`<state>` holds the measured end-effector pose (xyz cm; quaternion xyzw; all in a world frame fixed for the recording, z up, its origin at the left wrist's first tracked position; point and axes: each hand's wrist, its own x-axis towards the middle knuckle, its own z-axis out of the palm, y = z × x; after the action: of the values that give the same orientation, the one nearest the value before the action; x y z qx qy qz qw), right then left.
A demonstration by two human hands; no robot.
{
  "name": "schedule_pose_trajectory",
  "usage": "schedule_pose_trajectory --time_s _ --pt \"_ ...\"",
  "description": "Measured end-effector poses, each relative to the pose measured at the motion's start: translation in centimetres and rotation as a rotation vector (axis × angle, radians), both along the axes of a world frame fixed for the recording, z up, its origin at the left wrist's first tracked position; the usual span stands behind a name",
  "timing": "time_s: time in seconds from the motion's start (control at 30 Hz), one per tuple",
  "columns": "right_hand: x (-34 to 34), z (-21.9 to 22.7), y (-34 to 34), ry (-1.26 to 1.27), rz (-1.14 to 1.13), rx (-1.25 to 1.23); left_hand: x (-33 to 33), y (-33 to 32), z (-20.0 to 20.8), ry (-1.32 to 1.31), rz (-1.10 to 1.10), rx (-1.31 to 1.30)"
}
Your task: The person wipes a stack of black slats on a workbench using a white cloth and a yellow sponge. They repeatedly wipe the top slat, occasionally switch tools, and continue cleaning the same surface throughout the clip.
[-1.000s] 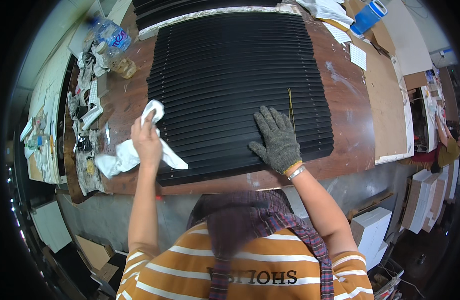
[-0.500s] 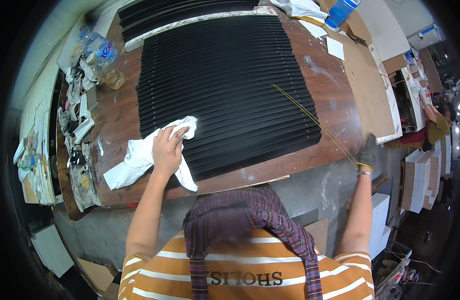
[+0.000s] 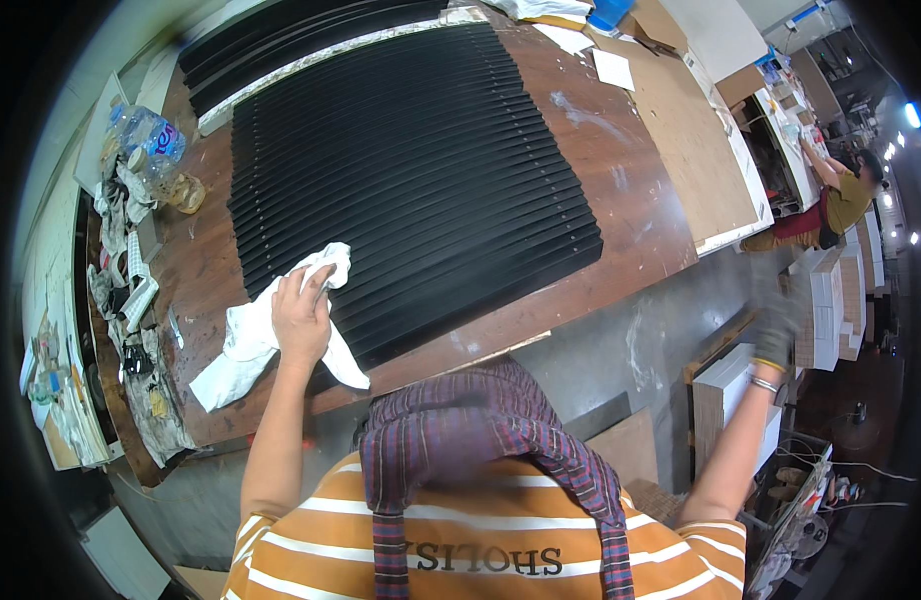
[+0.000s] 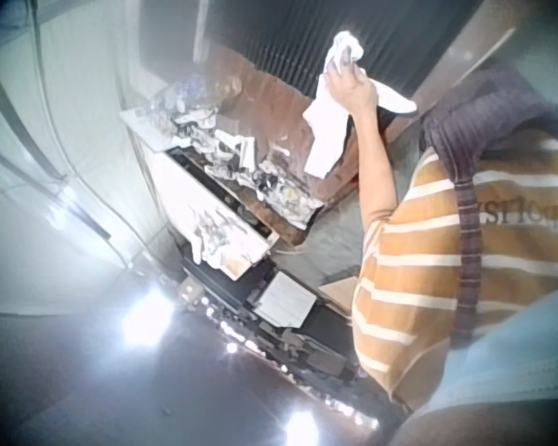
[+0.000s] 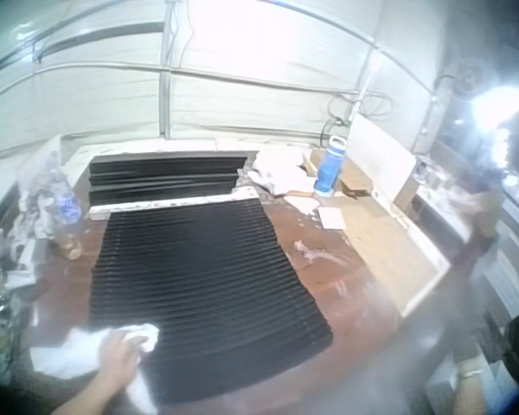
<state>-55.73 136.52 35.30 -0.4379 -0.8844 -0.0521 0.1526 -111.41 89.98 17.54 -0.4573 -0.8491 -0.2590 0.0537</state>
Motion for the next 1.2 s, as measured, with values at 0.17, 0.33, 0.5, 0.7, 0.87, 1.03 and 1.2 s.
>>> schedule_pose_trajectory --time_s 0.17,0.33,0.5,0.7,0.87,1.03,1.2 --pt "-24.0 -9.1 -11.1 -0.161 0.561 -0.261 1.0 3.0 4.9 -0.373 0.112 0.024" --pt "-29.9 -12.1 -11.1 -0.245 0.631 -0.344 8.5 12.8 9.0 -0.127 -0.379 0.185" --pt "-29.8 -13.9 -10.4 -0.23 0.64 -0.294 12.6 8.4 1.5 0.131 -0.498 -0.172" --pt "-29.9 -13.2 -10.7 -0.289 0.597 -0.373 6.7 -18.9 0.4 0.125 0.08 -0.135" --pt "-29.5 -12.8 -9.9 -0.296 0.663 -0.385 7.6 -20.2 6.5 -0.382 0.774 0.478" --pt "-26.3 -12.2 -2.4 -0.202 0.734 -0.428 10.8 -1.9 1.9 -0.516 0.429 0.459" --pt "-25.3 -16.4 3.8 -0.076 0.923 -0.585 23.0 23.5 -5.9 0.115 0.124 -0.06"
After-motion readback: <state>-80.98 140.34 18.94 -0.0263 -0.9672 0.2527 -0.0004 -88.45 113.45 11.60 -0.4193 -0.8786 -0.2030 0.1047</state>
